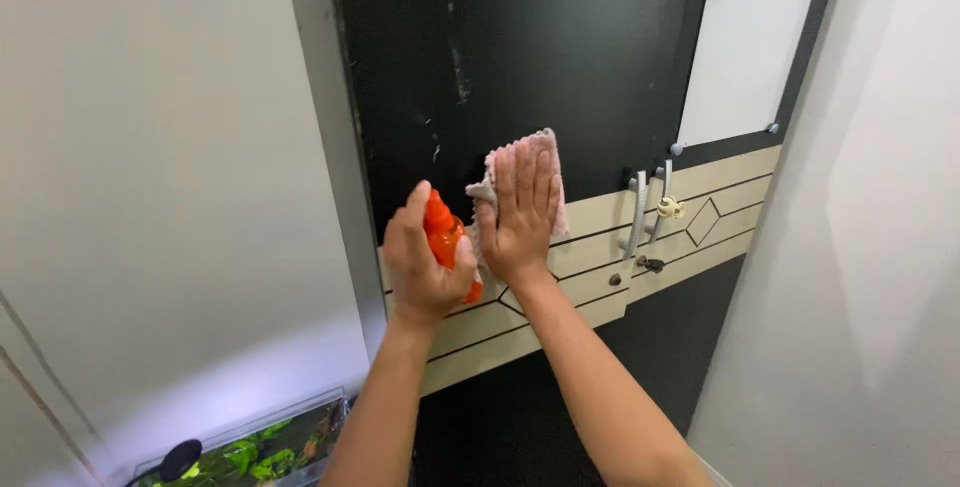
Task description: Cleaning the front and side surfaces of a wardrobe using a spray and a cloth.
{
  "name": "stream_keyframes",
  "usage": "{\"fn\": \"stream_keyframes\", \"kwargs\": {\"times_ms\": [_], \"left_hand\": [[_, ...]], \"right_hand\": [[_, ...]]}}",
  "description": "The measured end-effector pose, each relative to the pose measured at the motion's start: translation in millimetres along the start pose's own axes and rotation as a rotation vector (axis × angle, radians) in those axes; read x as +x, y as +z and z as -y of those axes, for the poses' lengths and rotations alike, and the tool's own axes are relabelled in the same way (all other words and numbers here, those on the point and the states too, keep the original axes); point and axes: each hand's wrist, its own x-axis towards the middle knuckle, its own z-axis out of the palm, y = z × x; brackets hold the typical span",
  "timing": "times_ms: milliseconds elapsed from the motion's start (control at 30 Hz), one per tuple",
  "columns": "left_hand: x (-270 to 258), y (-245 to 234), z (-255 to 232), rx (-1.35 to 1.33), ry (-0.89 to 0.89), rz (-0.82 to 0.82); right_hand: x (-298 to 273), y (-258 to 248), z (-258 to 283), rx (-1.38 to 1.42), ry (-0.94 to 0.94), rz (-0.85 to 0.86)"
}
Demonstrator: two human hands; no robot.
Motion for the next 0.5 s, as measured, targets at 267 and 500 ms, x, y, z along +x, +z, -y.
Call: {"fn": "stream_keyframes", "kwargs": {"times_ms": [267, 500], "left_hand": [[28, 17, -4, 0.055, 0.064, -0.004], [48, 35, -11, 0.213, 0.013, -0.020]], "right_hand": [[10, -10, -8, 0.060, -0.043, -0.019], [34, -14, -46, 0.121, 0.077, -0.061]]}}
